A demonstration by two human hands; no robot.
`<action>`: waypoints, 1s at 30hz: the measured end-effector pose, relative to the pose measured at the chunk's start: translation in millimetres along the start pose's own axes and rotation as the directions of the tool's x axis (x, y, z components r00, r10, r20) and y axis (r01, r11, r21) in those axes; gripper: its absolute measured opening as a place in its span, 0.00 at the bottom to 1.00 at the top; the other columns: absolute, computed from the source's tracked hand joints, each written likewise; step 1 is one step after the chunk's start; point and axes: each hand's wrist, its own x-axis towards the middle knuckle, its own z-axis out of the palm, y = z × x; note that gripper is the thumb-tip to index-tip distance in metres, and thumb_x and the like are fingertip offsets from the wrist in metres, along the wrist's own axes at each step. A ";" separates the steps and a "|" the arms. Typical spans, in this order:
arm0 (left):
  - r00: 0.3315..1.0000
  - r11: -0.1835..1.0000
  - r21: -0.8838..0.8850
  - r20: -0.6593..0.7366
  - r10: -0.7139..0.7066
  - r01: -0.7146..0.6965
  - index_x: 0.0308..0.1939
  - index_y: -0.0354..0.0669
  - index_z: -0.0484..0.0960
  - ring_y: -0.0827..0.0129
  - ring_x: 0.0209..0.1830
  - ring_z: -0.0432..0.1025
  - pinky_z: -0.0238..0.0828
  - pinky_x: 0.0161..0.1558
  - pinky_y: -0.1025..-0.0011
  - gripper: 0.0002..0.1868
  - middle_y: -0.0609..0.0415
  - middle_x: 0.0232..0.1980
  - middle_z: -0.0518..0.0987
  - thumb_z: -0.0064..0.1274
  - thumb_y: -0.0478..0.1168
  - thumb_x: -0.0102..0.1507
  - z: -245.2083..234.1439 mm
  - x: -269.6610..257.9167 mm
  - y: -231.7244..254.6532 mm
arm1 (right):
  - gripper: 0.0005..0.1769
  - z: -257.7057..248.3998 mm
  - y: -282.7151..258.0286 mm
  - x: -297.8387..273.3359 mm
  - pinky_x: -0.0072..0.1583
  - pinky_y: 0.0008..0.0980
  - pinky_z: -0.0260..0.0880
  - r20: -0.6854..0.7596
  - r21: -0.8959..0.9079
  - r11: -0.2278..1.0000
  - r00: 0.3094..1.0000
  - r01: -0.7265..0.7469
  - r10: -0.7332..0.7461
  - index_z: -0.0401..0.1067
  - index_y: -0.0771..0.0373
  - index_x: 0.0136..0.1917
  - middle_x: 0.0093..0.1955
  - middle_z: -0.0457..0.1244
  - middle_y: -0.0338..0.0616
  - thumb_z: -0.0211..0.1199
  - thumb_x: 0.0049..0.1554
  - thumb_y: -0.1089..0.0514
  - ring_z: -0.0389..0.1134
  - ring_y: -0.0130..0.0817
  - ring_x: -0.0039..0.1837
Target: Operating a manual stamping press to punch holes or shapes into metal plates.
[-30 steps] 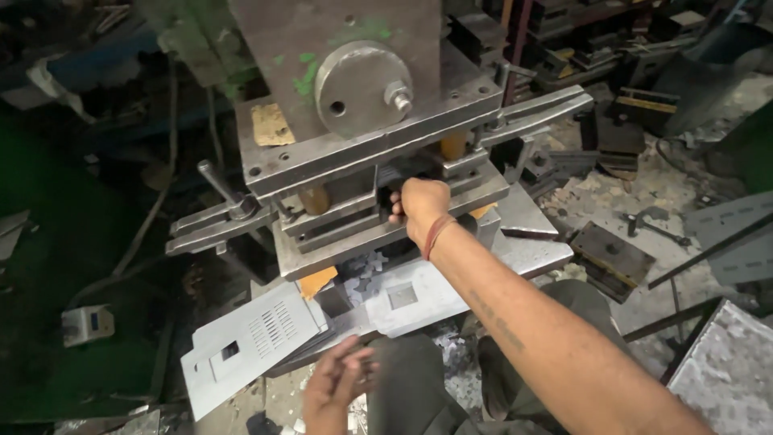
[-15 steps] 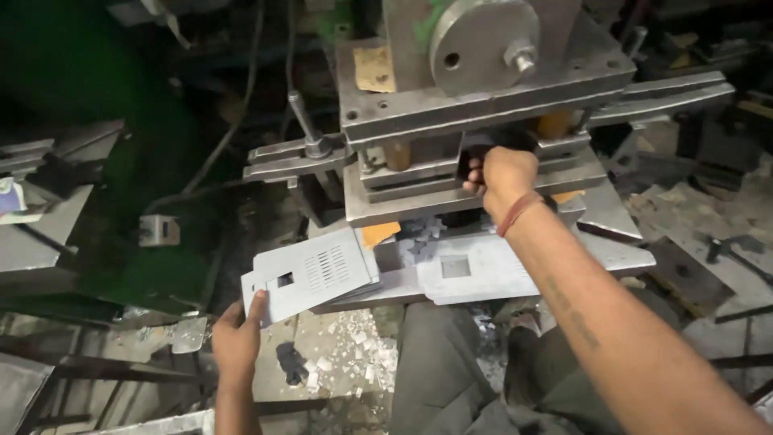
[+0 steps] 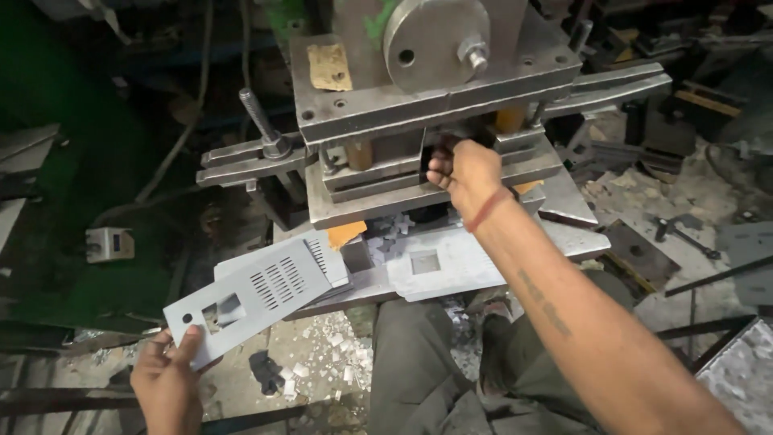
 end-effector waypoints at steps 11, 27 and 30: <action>0.999 0.526 0.850 0.023 -0.024 -0.007 0.53 0.34 0.84 0.56 0.38 0.78 0.72 0.41 0.62 0.35 0.45 0.43 0.84 0.62 0.64 0.60 48.0 43.7 34.6 | 0.11 -161.9 76.8 -114.7 0.48 0.42 0.73 0.214 -0.081 0.996 0.977 0.036 -0.018 0.69 0.78 0.52 0.42 0.67 0.61 0.52 0.65 0.65 0.70 0.48 0.42; 0.998 0.976 0.211 0.028 0.052 -0.057 0.59 0.17 0.67 0.34 0.44 0.73 0.76 0.39 0.42 0.15 0.20 0.48 0.74 0.46 0.24 0.70 35.5 -43.8 134.2 | 0.10 -158.8 102.1 -125.8 0.34 0.32 0.65 0.146 -0.613 0.741 0.882 -0.274 0.448 0.79 0.74 0.49 0.34 0.67 0.53 0.66 0.61 0.61 0.64 0.37 0.30; 0.995 0.973 0.208 -0.001 0.098 -0.096 0.54 0.30 0.71 0.46 0.33 0.77 0.77 0.20 0.56 0.12 0.33 0.45 0.79 0.54 0.28 0.68 35.7 -43.2 71.8 | 0.26 -135.3 101.1 -141.0 0.35 0.25 0.74 0.471 -0.611 0.781 0.735 -0.127 0.488 0.78 0.68 0.66 0.46 0.76 0.56 0.70 0.53 0.65 0.71 0.32 0.31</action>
